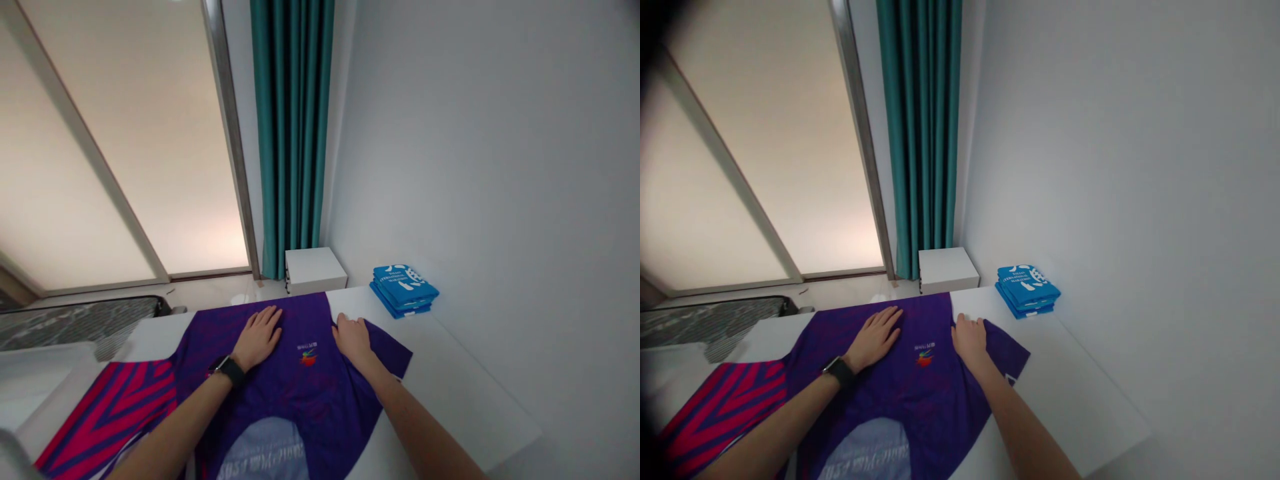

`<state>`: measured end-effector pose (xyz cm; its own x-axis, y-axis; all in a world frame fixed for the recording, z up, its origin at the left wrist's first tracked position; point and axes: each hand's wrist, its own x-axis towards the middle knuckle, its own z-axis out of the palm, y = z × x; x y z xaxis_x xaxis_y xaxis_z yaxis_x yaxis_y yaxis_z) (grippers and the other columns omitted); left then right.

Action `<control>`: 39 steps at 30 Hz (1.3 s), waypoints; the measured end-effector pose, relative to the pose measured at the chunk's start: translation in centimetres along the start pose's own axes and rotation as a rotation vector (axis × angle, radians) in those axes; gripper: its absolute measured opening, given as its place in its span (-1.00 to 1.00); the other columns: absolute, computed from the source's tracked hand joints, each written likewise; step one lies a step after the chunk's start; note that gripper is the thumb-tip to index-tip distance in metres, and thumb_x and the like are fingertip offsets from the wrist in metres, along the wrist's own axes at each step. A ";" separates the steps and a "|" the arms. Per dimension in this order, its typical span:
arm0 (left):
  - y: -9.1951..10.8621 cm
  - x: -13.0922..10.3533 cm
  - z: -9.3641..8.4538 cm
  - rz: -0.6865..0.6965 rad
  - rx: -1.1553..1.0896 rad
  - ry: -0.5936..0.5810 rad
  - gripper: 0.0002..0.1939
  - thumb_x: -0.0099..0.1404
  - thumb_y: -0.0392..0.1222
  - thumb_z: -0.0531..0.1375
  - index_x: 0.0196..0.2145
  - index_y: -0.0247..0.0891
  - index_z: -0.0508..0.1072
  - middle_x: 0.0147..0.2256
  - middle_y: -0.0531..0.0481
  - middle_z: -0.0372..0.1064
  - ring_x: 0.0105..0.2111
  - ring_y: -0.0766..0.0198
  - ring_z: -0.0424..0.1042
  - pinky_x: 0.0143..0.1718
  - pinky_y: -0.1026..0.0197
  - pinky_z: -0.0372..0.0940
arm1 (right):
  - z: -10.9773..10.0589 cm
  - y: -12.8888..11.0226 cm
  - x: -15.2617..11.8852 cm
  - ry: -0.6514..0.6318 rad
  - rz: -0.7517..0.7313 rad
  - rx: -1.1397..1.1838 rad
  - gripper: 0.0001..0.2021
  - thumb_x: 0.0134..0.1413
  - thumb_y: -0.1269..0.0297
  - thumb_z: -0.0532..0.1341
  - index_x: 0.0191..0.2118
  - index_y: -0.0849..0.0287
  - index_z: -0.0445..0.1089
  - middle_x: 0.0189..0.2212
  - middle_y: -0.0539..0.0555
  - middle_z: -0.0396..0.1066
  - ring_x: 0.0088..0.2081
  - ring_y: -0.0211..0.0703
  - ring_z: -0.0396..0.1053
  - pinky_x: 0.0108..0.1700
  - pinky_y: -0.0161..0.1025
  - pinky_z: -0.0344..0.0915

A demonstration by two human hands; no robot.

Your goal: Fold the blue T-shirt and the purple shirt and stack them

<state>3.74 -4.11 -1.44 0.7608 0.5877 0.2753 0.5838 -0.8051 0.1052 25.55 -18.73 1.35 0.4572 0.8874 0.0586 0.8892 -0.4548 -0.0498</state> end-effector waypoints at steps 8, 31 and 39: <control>-6.3 -3.1 0.0 -0.240 0.145 -0.048 -0.47 0.42 -0.07 -0.10 0.28 -0.26 0.19 0.31 -0.15 0.06 0.30 0.07 0.04 0.28 -0.11 -0.08 | -2.9 1.4 1.4 -0.055 0.029 0.062 -0.63 0.37 0.18 -0.12 -0.11 0.16 0.41 -0.17 0.19 0.51 -0.14 -0.10 0.45 -0.21 -0.28 0.18; -13.0 -11.2 -7.2 -0.677 0.118 -0.216 -0.55 0.38 -0.14 -0.08 0.13 -0.41 0.24 -0.10 -0.32 0.47 -0.10 -0.08 0.48 -0.08 -0.08 0.30 | 0.7 0.7 5.1 -0.198 -0.207 0.681 -0.46 -0.03 0.46 -0.03 0.09 0.22 0.39 0.10 0.12 0.40 0.11 -0.17 0.34 0.18 -0.23 0.17; -15.2 -9.4 -8.0 -0.678 -0.713 -0.016 -0.46 0.28 -0.03 0.06 0.17 -0.28 0.31 -0.18 -0.06 0.57 -0.24 0.13 0.56 -0.18 0.14 0.42 | -1.2 2.4 4.8 -0.309 -0.191 0.682 -0.54 -0.12 0.44 -0.04 -0.22 0.11 0.57 -0.11 0.02 0.54 0.00 -0.11 0.43 0.11 -0.17 0.27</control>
<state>-14.56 1.92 1.98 0.3348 0.9398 -0.0682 0.5941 -0.1544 0.7894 29.86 -15.67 2.72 0.1820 0.9720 -0.1483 0.6990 -0.2340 -0.6757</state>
